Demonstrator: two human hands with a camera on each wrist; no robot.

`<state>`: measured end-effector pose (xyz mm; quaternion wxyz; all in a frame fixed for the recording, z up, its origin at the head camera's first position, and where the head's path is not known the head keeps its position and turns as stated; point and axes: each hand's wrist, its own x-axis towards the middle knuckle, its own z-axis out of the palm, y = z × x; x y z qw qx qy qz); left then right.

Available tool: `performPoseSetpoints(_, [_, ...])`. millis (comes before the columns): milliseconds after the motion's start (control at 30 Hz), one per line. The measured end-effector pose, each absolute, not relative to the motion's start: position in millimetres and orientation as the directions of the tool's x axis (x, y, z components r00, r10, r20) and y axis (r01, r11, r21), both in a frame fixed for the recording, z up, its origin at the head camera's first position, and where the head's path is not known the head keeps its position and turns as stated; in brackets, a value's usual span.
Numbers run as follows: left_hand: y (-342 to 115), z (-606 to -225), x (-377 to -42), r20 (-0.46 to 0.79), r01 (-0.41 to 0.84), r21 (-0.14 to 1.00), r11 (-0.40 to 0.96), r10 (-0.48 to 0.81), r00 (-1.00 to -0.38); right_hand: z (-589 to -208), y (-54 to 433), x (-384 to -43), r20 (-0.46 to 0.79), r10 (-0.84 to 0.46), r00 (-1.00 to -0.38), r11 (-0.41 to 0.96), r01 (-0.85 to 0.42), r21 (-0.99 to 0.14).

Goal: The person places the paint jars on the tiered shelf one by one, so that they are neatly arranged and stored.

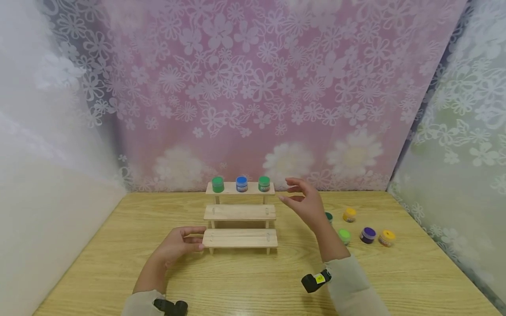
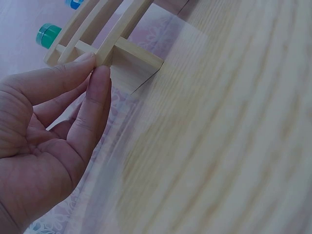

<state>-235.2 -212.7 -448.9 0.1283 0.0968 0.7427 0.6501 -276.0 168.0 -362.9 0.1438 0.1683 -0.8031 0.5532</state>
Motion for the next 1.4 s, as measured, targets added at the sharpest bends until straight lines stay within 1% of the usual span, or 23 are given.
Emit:
performPoseSetpoints(300, [-211, -447, -234, -0.072, -0.031, 0.989, 0.141, 0.298, -0.952, -368, 182, -268, 0.390, -0.089, -0.916, 0.290, -0.399, -0.870])
performPoseSetpoints(633, [-212, -448, -233, -0.078, -0.038, 0.989, 0.141, 0.291, -0.954, -372, 197, -260, 0.416, -0.087, -0.905, 0.285, -0.423, -0.860])
performPoseSetpoints(933, [-212, -448, -232, -0.088, -0.050, 0.989, 0.138, 0.282, -0.955, -383, 219, -253, 0.396, -0.077, -0.915, 0.377, -0.394, -0.838])
performPoseSetpoints(1167, [-211, -445, -235, -0.064, -0.020, 0.988, 0.151, 0.293, -0.954, -392, 242, -246, 0.398, -0.038, -0.917, 0.449, -0.372, -0.813])
performPoseSetpoints(1400, [-211, -445, -235, -0.080, -0.040, 0.989, 0.144, 0.284, -0.955, -399, 254, -238, 0.392, -0.026, -0.919, 0.501, -0.352, -0.791])
